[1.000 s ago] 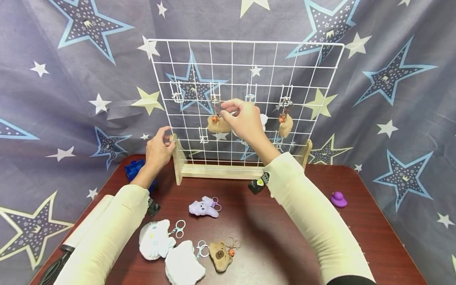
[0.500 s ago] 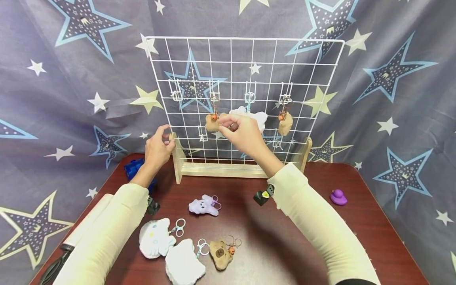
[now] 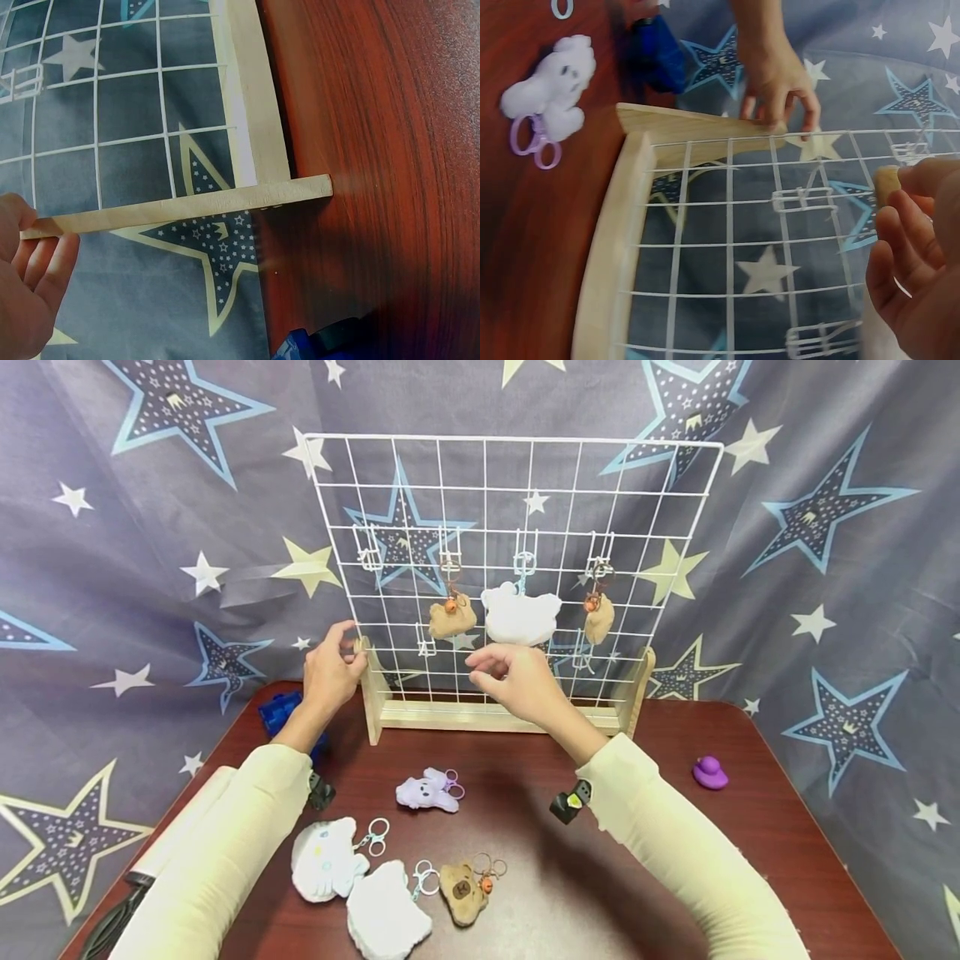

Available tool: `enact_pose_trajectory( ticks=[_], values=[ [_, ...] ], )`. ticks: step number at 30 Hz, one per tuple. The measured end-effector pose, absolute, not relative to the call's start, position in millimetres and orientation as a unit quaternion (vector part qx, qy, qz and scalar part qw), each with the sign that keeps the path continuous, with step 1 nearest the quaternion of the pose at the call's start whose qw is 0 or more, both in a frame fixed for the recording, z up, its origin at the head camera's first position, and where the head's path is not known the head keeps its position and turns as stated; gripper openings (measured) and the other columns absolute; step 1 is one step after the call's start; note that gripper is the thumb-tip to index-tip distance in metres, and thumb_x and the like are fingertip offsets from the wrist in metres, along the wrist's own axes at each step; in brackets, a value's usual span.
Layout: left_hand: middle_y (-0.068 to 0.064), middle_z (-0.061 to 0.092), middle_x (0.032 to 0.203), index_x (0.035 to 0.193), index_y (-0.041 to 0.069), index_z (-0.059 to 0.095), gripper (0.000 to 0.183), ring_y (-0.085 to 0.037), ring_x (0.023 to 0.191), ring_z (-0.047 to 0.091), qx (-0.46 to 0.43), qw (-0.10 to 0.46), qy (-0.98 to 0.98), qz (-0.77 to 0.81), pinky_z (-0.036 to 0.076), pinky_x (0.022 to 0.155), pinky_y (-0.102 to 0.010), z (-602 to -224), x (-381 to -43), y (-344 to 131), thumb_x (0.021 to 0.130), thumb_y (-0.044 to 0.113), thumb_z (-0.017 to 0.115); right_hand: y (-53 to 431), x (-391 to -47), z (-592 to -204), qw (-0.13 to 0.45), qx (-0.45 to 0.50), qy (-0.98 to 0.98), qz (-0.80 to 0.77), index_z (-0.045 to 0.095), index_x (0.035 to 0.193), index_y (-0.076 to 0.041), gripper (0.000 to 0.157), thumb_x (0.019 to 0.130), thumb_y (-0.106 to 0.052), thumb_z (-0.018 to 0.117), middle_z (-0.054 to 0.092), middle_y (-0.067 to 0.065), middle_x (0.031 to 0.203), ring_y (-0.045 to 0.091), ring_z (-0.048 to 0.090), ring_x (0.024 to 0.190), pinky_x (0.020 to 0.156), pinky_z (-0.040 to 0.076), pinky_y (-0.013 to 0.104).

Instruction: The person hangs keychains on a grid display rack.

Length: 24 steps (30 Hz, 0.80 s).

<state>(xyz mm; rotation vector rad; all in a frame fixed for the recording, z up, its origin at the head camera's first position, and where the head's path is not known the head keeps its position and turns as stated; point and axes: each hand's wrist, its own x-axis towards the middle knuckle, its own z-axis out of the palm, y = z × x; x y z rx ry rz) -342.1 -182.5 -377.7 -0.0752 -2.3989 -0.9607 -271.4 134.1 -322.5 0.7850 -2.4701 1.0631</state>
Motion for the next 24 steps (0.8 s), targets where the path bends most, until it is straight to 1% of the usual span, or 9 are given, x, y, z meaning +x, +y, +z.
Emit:
enact_pose_trajectory(
  ticks=[5,14,20,24],
  values=[
    [-0.011,0.076,0.118,0.138,0.02,0.058,0.053,-0.028,0.099,0.077,-0.027,0.273,-0.89,-0.363,0.052,0.097,-0.053,-378,-343,-183,0.086,0.013,0.067,137,-270,-346,0.153,0.276,-0.871,0.375,0.078,0.105,-0.013,0.017,0.088,-0.013,0.076,0.078,0.001,0.085,0.011,0.07,0.072,0.065,0.051,0.025],
    [-0.011,0.076,0.119,0.139,0.02,0.058,0.053,-0.028,0.099,0.077,-0.027,0.273,-0.889,-0.367,0.052,0.097,-0.052,-377,-343,-184,0.087,0.014,0.067,132,-268,-386,0.097,0.273,-0.876,0.386,0.078,0.104,-0.013,0.017,0.087,-0.014,0.075,0.076,-0.001,0.083,0.008,0.066,0.07,0.062,0.051,0.023],
    [-0.011,0.076,0.119,0.138,0.02,0.058,0.053,-0.029,0.099,0.077,-0.022,0.276,-0.889,-0.364,0.052,0.097,-0.052,-376,-342,-184,0.087,0.014,0.067,127,-268,-416,0.051,0.28,-0.88,0.381,0.077,0.106,-0.01,0.019,0.087,-0.014,0.076,0.077,-0.002,0.086,0.006,0.065,0.075,0.07,0.051,0.023],
    [-0.013,0.076,0.119,0.138,0.019,0.058,0.052,-0.03,0.098,0.077,-0.028,0.278,-0.89,-0.361,0.053,0.096,-0.052,-378,-341,-183,0.087,0.013,0.068,127,-266,-435,0.027,0.277,-0.884,0.376,0.076,0.106,-0.01,0.019,0.087,-0.014,0.076,0.076,-0.002,0.085,0.006,0.064,0.076,0.072,0.05,0.023]
  ],
)
